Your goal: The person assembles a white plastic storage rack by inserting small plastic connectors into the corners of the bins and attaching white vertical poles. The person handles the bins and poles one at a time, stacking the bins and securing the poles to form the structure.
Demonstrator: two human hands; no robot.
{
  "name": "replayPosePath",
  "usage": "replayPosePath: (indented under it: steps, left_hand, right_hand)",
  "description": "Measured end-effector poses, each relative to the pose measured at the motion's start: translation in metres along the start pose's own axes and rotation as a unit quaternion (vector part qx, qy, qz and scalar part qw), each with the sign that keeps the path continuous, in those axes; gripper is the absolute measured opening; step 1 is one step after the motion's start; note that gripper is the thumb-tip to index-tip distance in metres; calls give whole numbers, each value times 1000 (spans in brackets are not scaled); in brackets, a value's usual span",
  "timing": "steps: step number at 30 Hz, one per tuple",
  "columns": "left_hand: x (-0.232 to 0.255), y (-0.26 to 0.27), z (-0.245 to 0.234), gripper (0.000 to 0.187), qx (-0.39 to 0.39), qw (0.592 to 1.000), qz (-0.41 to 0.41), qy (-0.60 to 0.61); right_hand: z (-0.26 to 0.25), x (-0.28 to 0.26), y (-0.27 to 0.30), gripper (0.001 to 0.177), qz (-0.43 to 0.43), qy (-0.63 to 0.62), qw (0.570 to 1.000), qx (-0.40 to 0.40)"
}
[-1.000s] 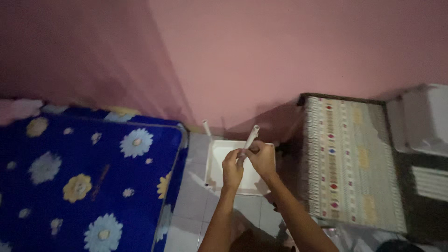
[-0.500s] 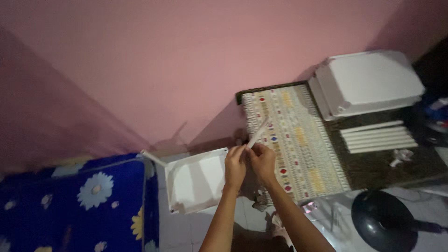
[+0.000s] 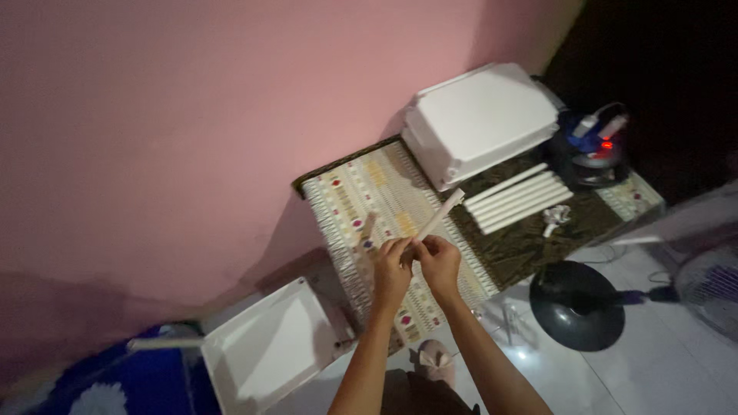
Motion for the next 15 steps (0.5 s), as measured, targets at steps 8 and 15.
replayPosePath:
  steps: [8,15]
  left_hand:
    - [27,-4,111,31,-111,993,6,47]
    - [45,2,196,36,-200,979,-16,20]
  right_hand:
    - [-93,-1,-51,23,15,49,995,82]
    - [-170,18,-89,25,55,131,976,167]
Point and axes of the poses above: each hand's wrist, its own y-axis away from the middle knuckle, its own z-axis out of the palm, x = y × z, the point moved 7 cm from there along -y, towards the middle knuckle, and after that the axes turned 7 degrees about x, right-handed, at the moved point
